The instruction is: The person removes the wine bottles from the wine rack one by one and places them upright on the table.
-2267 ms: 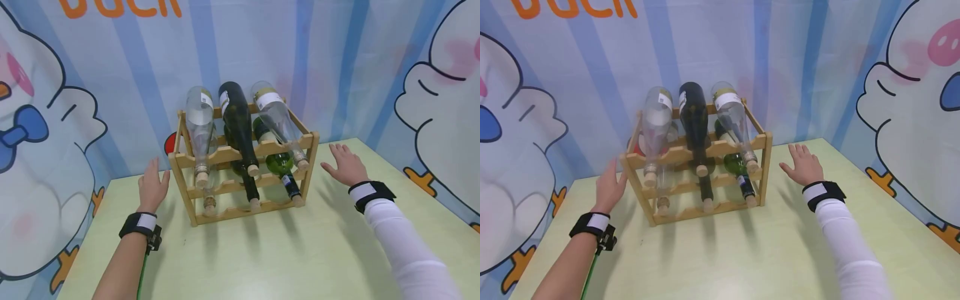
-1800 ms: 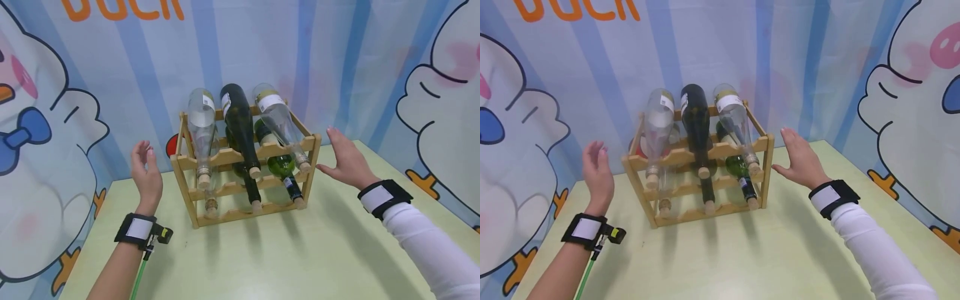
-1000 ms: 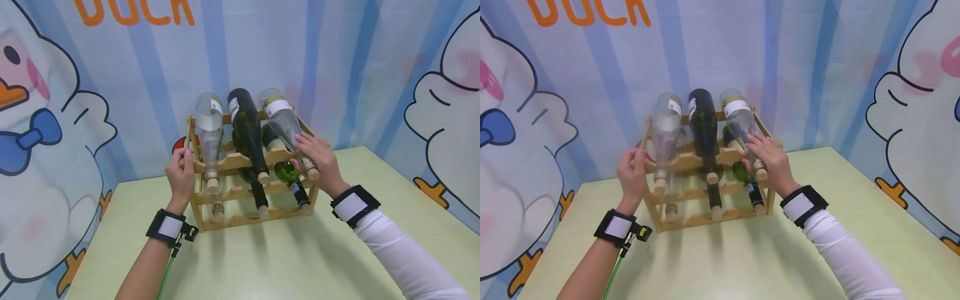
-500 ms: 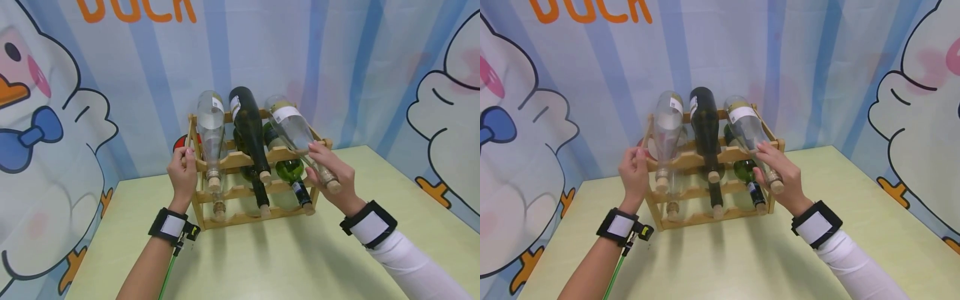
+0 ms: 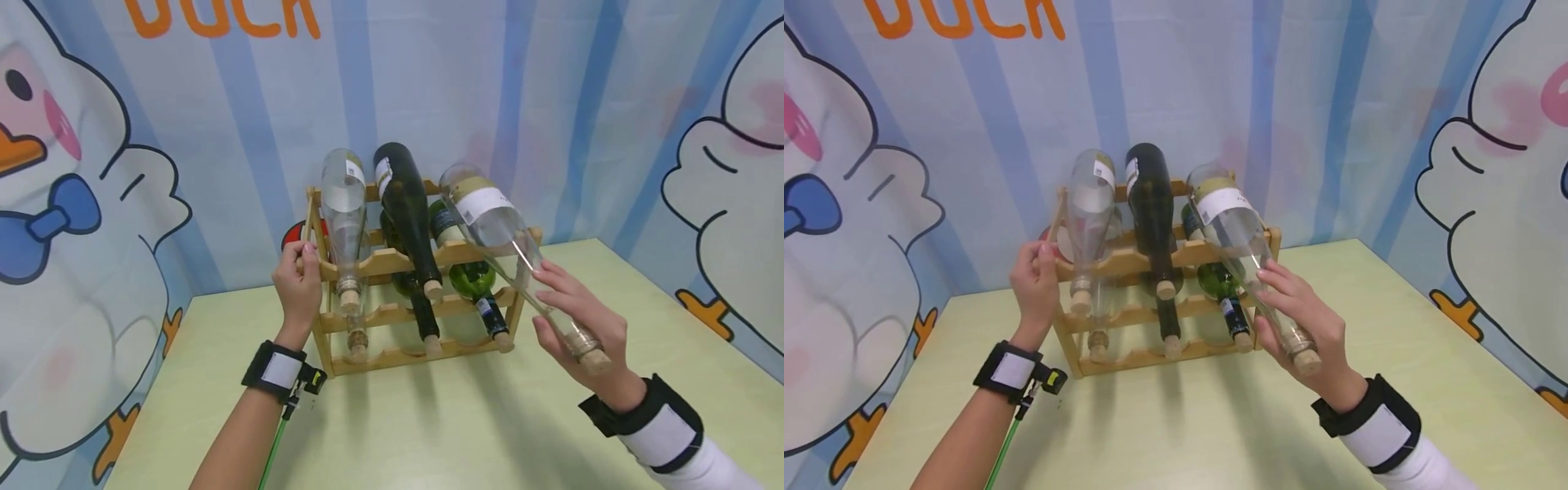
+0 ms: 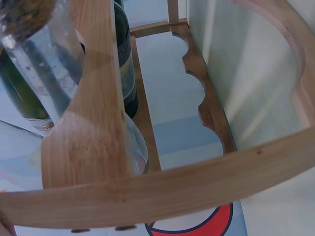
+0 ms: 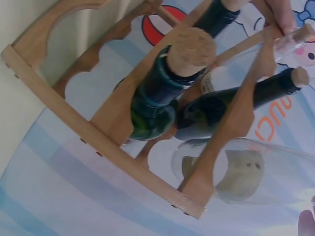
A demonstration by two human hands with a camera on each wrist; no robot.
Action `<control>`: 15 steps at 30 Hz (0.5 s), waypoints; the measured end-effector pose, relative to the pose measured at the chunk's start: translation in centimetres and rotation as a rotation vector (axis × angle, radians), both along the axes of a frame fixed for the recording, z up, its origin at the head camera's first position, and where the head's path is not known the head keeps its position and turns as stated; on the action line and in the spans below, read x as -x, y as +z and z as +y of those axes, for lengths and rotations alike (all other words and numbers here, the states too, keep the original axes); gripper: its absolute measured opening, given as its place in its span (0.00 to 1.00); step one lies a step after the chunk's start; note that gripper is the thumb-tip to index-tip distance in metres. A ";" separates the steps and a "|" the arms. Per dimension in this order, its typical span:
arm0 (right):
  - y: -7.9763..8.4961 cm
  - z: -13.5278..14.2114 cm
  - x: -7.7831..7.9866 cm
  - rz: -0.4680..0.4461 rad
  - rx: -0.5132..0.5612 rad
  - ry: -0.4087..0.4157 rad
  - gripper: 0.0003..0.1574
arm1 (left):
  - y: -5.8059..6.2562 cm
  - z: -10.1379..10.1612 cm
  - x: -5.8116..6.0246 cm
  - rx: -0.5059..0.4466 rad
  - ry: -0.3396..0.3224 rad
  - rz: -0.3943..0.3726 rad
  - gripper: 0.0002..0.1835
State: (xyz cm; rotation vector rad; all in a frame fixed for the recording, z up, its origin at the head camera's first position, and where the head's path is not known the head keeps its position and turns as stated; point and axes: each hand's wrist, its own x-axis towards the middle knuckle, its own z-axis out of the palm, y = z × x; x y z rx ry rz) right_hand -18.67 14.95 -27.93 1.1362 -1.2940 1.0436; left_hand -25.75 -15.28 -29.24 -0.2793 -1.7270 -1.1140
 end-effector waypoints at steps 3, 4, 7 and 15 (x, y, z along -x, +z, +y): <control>0.3 0.1 -1.0 -0.015 0.010 0.056 0.14 | -0.1 0.1 0.0 -0.005 -0.011 -0.004 0.09; 0.4 0.1 -1.3 -0.017 0.016 0.078 0.14 | -0.2 0.1 -0.1 -0.007 -0.015 -0.008 0.09; 0.6 0.2 -2.2 -0.028 0.028 0.154 0.11 | -0.3 0.1 0.0 -0.010 -0.023 -0.013 0.09; 0.8 0.7 -3.9 -0.053 0.027 0.301 0.06 | -0.9 0.0 0.7 -0.019 -0.023 -0.011 0.09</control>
